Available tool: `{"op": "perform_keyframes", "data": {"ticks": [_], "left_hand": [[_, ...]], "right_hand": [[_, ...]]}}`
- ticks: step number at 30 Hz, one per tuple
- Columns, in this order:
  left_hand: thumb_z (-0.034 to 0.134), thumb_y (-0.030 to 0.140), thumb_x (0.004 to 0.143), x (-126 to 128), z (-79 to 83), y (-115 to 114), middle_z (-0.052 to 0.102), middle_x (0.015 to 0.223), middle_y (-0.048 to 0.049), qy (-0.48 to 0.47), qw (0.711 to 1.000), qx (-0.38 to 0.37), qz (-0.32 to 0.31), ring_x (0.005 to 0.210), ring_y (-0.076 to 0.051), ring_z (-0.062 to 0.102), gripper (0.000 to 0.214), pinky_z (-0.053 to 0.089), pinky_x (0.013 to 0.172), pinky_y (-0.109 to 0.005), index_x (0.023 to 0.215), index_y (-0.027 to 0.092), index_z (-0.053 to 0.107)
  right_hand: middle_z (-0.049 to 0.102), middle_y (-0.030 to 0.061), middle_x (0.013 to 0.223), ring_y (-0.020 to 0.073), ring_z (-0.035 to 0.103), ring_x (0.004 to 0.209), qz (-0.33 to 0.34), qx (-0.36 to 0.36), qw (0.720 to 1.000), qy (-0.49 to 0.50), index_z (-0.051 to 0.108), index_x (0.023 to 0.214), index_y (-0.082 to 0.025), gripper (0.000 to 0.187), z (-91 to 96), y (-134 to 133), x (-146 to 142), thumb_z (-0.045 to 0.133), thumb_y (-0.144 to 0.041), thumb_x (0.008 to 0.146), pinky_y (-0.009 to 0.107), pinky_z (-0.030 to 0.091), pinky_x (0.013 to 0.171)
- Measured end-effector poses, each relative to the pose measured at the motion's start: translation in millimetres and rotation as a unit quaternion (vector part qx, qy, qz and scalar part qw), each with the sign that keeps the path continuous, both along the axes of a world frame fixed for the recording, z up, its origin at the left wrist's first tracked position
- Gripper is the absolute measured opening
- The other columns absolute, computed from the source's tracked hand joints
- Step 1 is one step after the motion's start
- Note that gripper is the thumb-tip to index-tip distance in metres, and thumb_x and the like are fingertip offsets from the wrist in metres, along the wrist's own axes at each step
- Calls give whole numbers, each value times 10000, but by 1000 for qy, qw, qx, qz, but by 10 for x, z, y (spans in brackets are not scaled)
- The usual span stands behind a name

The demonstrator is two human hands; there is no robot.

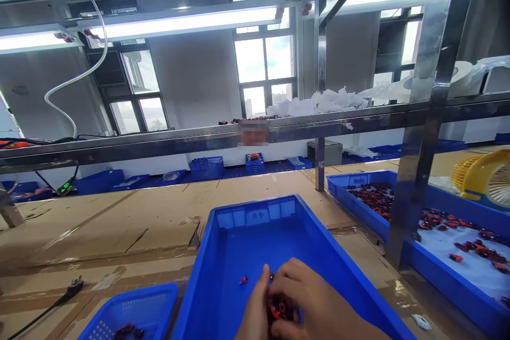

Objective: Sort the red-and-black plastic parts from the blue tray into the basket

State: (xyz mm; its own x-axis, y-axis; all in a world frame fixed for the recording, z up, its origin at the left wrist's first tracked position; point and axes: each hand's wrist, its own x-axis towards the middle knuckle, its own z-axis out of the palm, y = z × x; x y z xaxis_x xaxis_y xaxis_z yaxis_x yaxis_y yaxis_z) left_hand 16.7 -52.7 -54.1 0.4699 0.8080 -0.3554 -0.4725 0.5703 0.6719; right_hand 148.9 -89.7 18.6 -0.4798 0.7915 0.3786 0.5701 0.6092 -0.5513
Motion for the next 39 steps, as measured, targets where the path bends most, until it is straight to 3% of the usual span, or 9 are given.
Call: {"op": "perform_keyframes", "data": {"ticks": [4, 7, 11, 15, 20, 25, 30, 33, 39], "left_hand": [[434, 688, 791, -45, 66, -13, 434, 474, 9, 7, 999, -21, -31, 345, -80, 352, 563, 153, 398, -189, 599, 165, 512], [542, 550, 721, -110, 146, -21, 457, 494, 30, 2, 999, -3, -32, 317, -67, 346, 387, 119, 378, -185, 685, 164, 547], [664, 389, 642, -151, 254, -40, 511, 513, 28, -2, 999, 19, -41, 305, -35, 338, 274, 129, 366, -172, 704, 148, 551], [716, 425, 696, -190, 372, -69, 532, 587, 39, -3, 998, 9, -63, 318, -41, 374, 357, 105, 328, -163, 860, 132, 596], [767, 500, 710, -243, 524, -71, 545, 681, 67, -10, 999, 30, 1, 340, -6, 354, 459, 118, 297, -136, 972, 172, 581], [808, 628, 593, -270, 660, -82, 455, 565, 88, -49, 995, 55, 68, 330, 4, 286, 588, 124, 274, -123, 882, 146, 635], [786, 613, 644, -315, 727, -145, 397, 488, 99, -76, 993, 93, 19, 330, 0, 207, 555, 124, 285, -119, 1007, 207, 683], [714, 579, 758, -322, 711, -170, 380, 442, 105, -101, 988, 116, -21, 329, -20, 157, 552, 133, 294, -127, 1214, 282, 621], [620, 644, 798, -285, 599, -178, 367, 391, 103, -103, 983, 139, -54, 298, -26, 159, 571, 147, 301, -143, 1204, 241, 633]], "right_hand": [[695, 1, 840, 198, 592, 838, 6, -4, 999, 52, 719, 966, -245, 310, -43, 42, 16, 725, -72, 707, 298, 461, 759], [720, 13, 893, 197, 637, 838, -35, -44, 985, 161, 700, 1034, -249, 253, -38, 91, 43, 666, -150, 804, 312, 487, 766], [734, 25, 867, 205, 680, 809, -50, -144, 948, 278, 619, 1189, -227, 324, -51, 158, 85, 644, -297, 874, 338, 508, 773], [735, 65, 851, 217, 688, 786, -42, -189, 909, 370, 671, 1071, -173, 351, -108, 253, 125, 656, -459, 867, 351, 512, 747], [744, 94, 879, 230, 705, 835, 17, -242, 844, 479, 663, 1084, -159, 439, -146, 355, 157, 751, -469, 787, 358, 528, 766], [657, 8, 706, 185, 661, 701, -36, -145, 901, 408, 683, 1020, -184, 304, -86, 238, 141, 710, -419, 829, 297, 526, 653], [702, 37, 896, 182, 651, 806, -42, -24, 954, 296, 696, 1041, -227, 188, 2, 65, 114, 651, -265, 862, 291, 533, 761], [701, 28, 844, 174, 641, 766, -23, 34, 969, 242, 702, 1021, -234, 173, 26, 26, 105, 632, -216, 863, 280, 522, 735], [695, 9, 787, 155, 629, 698, 5, 54, 978, 202, 700, 1024, -243, 181, -2, 2, 86, 642, -204, 857, 251, 509, 664]]}}
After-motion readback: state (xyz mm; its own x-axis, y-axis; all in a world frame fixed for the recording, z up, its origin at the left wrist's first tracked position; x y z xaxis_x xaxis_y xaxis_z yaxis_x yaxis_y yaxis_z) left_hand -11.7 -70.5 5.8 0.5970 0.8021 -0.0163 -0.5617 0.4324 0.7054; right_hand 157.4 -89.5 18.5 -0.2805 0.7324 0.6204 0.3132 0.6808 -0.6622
